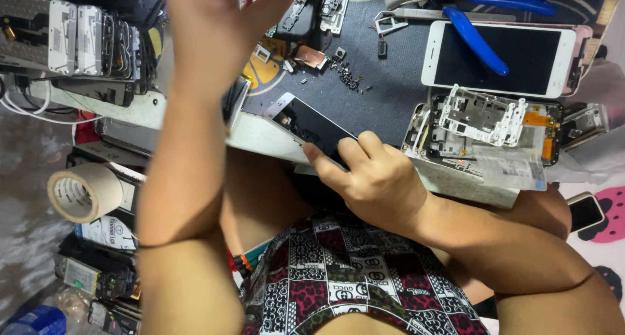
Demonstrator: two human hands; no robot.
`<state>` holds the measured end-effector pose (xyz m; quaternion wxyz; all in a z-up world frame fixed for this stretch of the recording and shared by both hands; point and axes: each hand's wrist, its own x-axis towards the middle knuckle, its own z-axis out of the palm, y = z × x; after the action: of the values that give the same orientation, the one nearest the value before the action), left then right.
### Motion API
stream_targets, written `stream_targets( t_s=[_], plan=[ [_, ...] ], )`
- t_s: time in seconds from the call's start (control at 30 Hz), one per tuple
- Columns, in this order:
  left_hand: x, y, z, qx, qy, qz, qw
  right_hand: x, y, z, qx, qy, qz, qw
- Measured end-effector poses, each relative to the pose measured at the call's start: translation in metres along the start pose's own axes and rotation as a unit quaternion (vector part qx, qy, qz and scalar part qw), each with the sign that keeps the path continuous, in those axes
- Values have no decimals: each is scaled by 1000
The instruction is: The person disassembles a smartphone by removing screws and detaching the battery. They then reassemble the phone by placing the battery back, securing the motherboard, and screwing the casing together.
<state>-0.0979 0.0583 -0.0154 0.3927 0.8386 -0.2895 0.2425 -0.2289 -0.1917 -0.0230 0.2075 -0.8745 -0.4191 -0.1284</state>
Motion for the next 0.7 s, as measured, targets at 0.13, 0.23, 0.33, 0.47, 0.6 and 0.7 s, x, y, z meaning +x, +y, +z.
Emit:
stream_targets(
  t_s=[0.13, 0.23, 0.33, 0.47, 0.6, 0.7],
  plan=[
    [-46, 31, 10, -76, 158, -117, 977, 0, -1, 0, -1, 6, 9, 1000],
    [-75, 40, 22, -227, 278, -148, 922, 0, 1, 1, 8, 3, 7, 1000],
    [-98, 40, 13, -322, 349, -146, 868, -1, 0, 2, 17, 7, 13, 1000],
    [-115, 38, 5, -402, 383, -142, 820, 0, -1, 2, 9, 6, 16, 1000],
    [-120, 43, 21, -451, 344, -174, 805, 2, -4, 2, 17, 21, 25, 999],
    [-123, 52, 33, -450, 313, -218, 807, 1, -2, 1, 22, 25, 48, 998]
  ],
)
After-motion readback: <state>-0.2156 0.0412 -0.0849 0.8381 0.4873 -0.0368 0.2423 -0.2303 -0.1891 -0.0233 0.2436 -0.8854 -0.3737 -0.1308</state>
